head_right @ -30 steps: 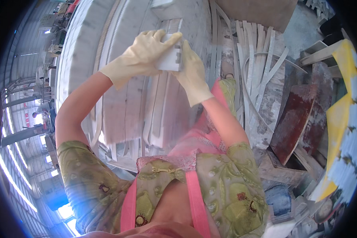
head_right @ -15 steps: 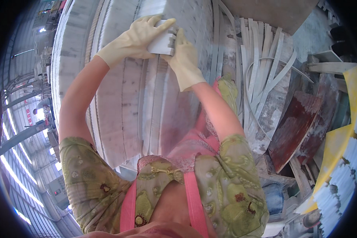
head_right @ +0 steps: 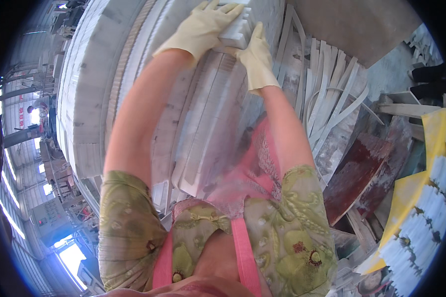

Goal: The person repeatedly picks up white rectangular plaster pieces from a yellow tray and stacks them on a nearby pile. The hands move quickly between the tray and the stack, handling the pieces one at a time.

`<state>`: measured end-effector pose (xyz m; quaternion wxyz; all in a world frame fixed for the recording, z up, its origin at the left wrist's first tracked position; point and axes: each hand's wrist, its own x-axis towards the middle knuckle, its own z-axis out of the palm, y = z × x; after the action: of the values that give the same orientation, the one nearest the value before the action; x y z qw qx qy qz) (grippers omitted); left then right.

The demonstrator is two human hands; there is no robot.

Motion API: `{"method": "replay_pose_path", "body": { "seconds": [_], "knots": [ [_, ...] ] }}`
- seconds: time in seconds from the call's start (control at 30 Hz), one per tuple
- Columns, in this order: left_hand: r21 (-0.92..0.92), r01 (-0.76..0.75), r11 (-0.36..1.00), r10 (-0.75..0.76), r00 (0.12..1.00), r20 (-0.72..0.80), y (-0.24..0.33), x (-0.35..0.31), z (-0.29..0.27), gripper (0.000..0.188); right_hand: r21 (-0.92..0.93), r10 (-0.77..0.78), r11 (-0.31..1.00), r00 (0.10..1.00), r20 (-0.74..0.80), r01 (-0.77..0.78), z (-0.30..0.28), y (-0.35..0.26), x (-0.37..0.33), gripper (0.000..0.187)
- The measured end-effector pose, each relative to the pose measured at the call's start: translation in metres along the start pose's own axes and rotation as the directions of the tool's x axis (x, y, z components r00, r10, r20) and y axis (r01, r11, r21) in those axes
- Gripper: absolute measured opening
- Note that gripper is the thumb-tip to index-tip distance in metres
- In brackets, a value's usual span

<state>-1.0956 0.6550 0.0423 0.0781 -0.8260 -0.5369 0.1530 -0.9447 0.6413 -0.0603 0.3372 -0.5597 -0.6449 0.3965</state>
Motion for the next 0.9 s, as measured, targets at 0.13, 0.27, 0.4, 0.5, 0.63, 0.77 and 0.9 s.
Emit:
{"method": "replay_pose_path", "body": {
  "seconds": [0.13, 0.27, 0.4, 0.5, 0.63, 0.77, 0.9],
  "knots": [
    [-0.137, 0.25, 0.958, -0.284, 0.877, -0.387, 0.03, -0.001, 0.023, 0.092, 0.482, -0.047, 0.876, 0.995, 0.089, -0.001, -0.015, 0.001, 0.0, 0.108],
    [-0.509, 0.054, 0.859, -0.415, 0.654, -0.632, 0.099, -0.09, 0.048, 0.064, 0.791, -0.107, 0.612, 0.993, 0.051, 0.026, -0.012, -0.012, -0.007, 0.076],
    [-0.717, 0.086, 0.692, -0.412, 0.862, -0.295, 0.133, -0.192, 0.085, 0.06, 0.748, -0.019, 0.663, 1.0, 0.022, -0.004, 0.001, -0.037, -0.005, 0.07],
    [-0.759, 0.165, 0.63, -0.482, 0.849, -0.216, 0.139, -0.213, 0.106, 0.059, 0.714, 0.057, 0.694, 0.996, 0.07, -0.09, 0.005, -0.046, -0.007, 0.073],
    [-0.768, 0.146, 0.623, -0.463, 0.86, -0.213, 0.139, -0.207, 0.116, 0.058, 0.525, 0.134, 0.843, 0.991, 0.013, -0.12, 0.006, -0.046, -0.004, 0.077],
    [-0.776, 0.135, 0.616, -0.469, 0.855, -0.223, 0.139, -0.206, 0.115, 0.06, 0.498, 0.199, 0.844, 0.979, 0.048, -0.196, 0.003, -0.042, 0.011, 0.081],
    [-0.768, 0.152, 0.622, -0.46, 0.865, -0.202, 0.138, -0.208, 0.113, 0.062, 0.584, 0.109, 0.792, 0.982, 0.152, -0.178, 0.0, -0.033, 0.025, 0.085]
  ]
}}
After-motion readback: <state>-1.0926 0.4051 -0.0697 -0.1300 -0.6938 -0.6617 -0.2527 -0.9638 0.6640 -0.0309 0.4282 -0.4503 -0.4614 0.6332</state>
